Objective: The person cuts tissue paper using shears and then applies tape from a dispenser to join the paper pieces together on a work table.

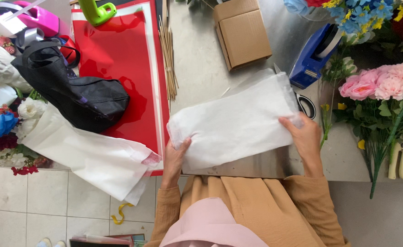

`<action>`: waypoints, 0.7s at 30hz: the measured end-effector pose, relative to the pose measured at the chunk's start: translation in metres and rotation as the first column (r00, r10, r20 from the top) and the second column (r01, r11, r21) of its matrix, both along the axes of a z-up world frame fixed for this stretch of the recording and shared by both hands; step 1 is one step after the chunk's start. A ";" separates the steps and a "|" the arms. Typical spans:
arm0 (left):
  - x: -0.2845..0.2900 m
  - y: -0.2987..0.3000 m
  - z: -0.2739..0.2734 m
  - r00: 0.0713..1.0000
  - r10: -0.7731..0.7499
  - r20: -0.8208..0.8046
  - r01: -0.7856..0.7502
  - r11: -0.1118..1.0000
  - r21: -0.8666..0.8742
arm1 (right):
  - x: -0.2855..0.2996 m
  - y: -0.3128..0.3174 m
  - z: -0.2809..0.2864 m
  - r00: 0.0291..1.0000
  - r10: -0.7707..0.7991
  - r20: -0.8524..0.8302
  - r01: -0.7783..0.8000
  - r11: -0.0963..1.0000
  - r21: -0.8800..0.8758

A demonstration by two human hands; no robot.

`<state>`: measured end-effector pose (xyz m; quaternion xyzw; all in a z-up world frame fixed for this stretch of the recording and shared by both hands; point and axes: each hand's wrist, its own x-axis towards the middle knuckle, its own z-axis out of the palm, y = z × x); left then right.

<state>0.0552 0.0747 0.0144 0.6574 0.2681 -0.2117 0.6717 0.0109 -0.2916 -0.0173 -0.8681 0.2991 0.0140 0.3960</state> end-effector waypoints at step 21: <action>-0.010 0.002 -0.061 0.963 0.156 -0.220 -0.233 0.894 -0.384 | 0.022 0.125 0.062 0.852 0.410 0.325 -0.388 0.912 -0.132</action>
